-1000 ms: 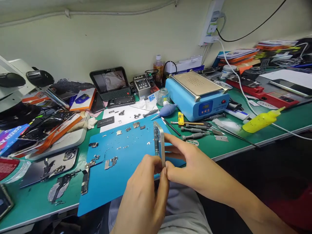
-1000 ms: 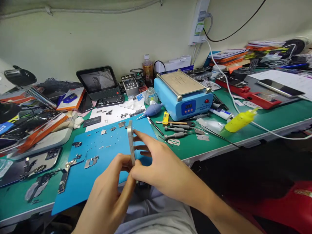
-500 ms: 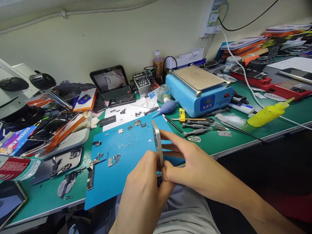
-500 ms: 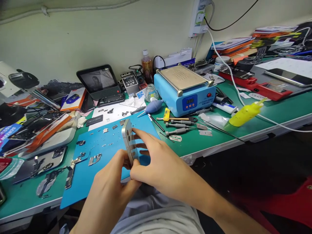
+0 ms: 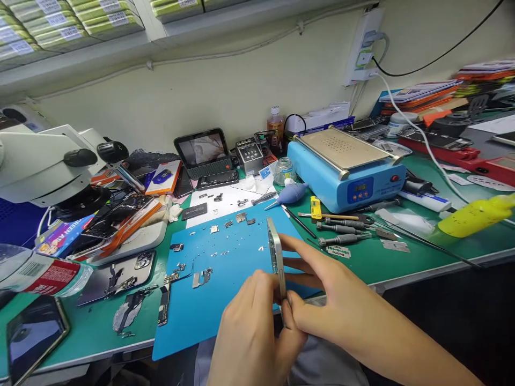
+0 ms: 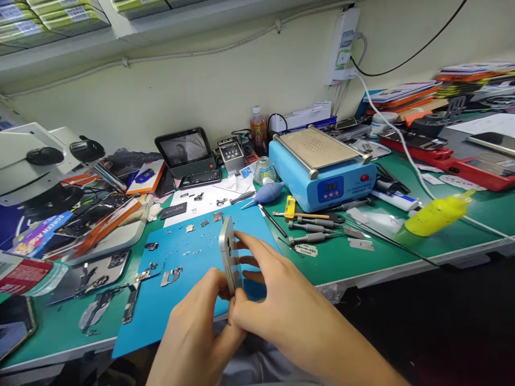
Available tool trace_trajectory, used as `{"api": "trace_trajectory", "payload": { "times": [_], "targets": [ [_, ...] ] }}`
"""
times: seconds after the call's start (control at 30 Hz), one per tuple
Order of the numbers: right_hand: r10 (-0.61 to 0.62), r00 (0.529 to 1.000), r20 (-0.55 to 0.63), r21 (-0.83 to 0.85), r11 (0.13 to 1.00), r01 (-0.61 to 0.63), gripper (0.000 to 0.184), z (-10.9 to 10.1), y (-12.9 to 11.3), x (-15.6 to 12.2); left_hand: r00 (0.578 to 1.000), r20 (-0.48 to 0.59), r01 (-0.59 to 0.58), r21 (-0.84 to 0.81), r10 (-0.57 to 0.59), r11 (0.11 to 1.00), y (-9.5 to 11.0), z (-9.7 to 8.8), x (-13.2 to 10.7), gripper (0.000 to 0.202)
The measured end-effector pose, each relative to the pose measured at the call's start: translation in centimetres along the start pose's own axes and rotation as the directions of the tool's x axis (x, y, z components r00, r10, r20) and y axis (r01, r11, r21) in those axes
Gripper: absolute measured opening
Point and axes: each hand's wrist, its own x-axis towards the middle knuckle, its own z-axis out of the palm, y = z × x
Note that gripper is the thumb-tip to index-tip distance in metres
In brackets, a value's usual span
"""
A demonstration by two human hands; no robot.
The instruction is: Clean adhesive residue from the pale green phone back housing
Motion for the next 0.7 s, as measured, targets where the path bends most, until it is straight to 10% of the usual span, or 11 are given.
{"api": "trace_trajectory", "payload": {
  "times": [0.7],
  "targets": [
    [0.002,0.989,0.148,0.134,0.991,-0.022,0.073,-0.9,-0.7,-0.2,0.977,0.017,0.214,-0.131,-0.213,0.968,1.0,-0.4,0.4,0.021]
  ]
}}
